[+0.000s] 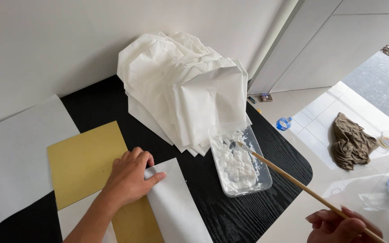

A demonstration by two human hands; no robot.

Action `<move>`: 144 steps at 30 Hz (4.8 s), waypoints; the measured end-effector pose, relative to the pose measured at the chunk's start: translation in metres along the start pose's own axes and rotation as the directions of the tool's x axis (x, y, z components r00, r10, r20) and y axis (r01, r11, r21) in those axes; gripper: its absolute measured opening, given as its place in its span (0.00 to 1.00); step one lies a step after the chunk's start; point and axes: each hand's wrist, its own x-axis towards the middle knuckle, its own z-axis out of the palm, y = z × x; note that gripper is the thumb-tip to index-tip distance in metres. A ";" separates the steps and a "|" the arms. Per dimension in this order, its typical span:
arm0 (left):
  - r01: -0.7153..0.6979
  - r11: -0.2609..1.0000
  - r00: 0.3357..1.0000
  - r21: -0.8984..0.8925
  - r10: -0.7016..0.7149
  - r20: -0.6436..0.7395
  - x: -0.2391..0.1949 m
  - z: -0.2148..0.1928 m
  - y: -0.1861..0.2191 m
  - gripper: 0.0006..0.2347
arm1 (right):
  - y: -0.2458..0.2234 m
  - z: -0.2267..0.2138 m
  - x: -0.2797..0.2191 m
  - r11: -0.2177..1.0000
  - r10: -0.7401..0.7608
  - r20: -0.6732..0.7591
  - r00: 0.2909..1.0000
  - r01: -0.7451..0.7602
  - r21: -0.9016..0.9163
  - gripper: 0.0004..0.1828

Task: Manually assembling a paper bag by folding white paper around a gold cardboard template and applying glue with a brush.

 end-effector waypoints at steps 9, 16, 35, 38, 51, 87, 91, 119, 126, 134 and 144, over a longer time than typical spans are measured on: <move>-0.063 0.997 0.985 -0.046 0.055 -0.166 0.001 0.020 -0.010 0.12 | -0.013 0.012 0.017 0.983 0.167 -0.143 0.975 -0.155 0.094 0.19; -0.278 0.949 0.916 -0.149 0.215 -0.340 0.005 0.022 -0.020 0.09 | -0.013 0.042 0.053 0.897 0.239 0.090 0.967 -0.256 0.361 0.15; -0.301 0.926 0.925 -0.230 0.225 -0.306 0.004 0.013 -0.015 0.04 | -0.029 0.050 0.059 0.955 0.026 0.370 0.929 -0.133 0.267 0.17; -0.296 0.929 0.926 -0.221 0.222 -0.307 0.006 0.016 -0.016 0.04 | -0.026 0.044 0.061 0.944 0.031 0.333 0.942 -0.138 0.301 0.17; -0.350 0.919 0.877 -0.182 0.254 -0.408 0.006 0.023 -0.017 0.05 | -0.049 0.019 -0.028 0.892 0.037 0.538 0.842 -0.271 0.362 0.07; -0.339 0.933 0.871 -0.122 0.262 -0.415 0.010 0.028 -0.016 0.06 | -0.082 0.061 -0.072 0.989 -0.118 0.705 0.699 0.020 0.145 0.06; -0.330 0.935 0.874 -0.129 0.251 -0.416 0.010 0.029 -0.016 0.07 | -0.083 0.055 -0.067 0.989 -0.121 0.683 0.720 0.025 0.148 0.06; -0.326 0.938 0.867 -0.120 0.246 -0.434 0.012 0.030 -0.016 0.07 | -0.082 0.065 -0.067 0.980 -0.188 0.707 0.682 0.082 0.181 0.06; -0.321 0.938 0.877 -0.133 0.241 -0.415 0.010 0.028 -0.014 0.07 | -0.086 0.064 -0.066 0.967 -0.212 0.665 0.717 0.057 0.247 0.05; -0.325 0.938 0.874 -0.121 0.249 -0.418 0.011 0.030 -0.015 0.06 | -0.086 0.062 -0.071 0.973 -0.215 0.706 0.675 0.089 0.211 0.05; -0.334 0.933 0.873 -0.135 0.252 -0.418 0.008 0.025 -0.013 0.08 | -0.087 0.058 -0.068 0.950 -0.299 0.590 0.750 0.174 0.261 0.12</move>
